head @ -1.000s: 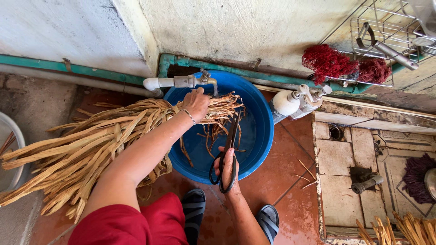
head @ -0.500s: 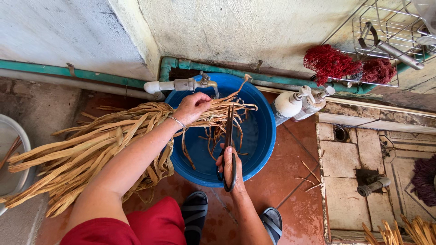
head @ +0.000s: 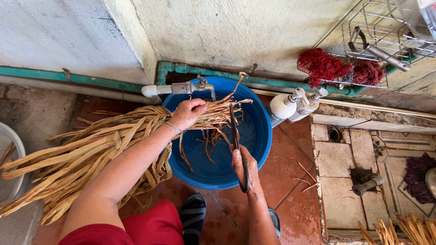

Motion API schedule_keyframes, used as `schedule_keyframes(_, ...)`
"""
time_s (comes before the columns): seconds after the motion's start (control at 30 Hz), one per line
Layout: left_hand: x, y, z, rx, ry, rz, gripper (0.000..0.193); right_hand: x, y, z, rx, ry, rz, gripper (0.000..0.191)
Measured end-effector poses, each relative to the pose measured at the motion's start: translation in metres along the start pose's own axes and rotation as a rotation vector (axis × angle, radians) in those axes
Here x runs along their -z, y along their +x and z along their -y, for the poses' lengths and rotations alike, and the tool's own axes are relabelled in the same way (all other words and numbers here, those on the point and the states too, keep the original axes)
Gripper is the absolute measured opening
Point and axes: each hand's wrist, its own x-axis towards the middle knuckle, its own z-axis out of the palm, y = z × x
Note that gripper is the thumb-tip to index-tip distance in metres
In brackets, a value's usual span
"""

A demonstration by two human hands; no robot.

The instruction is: The person wets a bundle of dried leaves in a blue basin, then uses scissors to trim and separate the leaves. The trimmed pieces are placed into a clear plastic container. The person repeatedly wets and trims the leaves throughout the clip.

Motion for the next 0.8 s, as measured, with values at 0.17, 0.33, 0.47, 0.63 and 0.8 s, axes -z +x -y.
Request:
schedule_keyframes(0.17,-0.004,-0.005,0.003,-0.038,0.007,0.034,0.020,0.002,0.005,0.005,0.047,-0.179,-0.045,0.062)
schedule_keyframes(0.33,-0.004,-0.007,0.003,0.002,0.053,0.080,0.020,-0.011,0.005,0.007,0.054,-0.201,-0.074,0.055)
schedule_keyframes(0.47,-0.006,-0.008,0.004,0.050,0.102,0.090,0.020,-0.021,0.002,0.004,0.109,-0.154,-0.127,0.050)
schedule_keyframes(0.63,-0.008,-0.005,0.006,0.157,-0.213,0.100,0.023,-0.023,-0.004,-0.003,-0.016,0.184,-0.131,0.056)
schedule_keyframes(0.8,-0.005,-0.002,0.011,0.126,-0.351,0.079,0.017,-0.026,-0.005,-0.010,-0.073,0.457,-0.023,0.078)
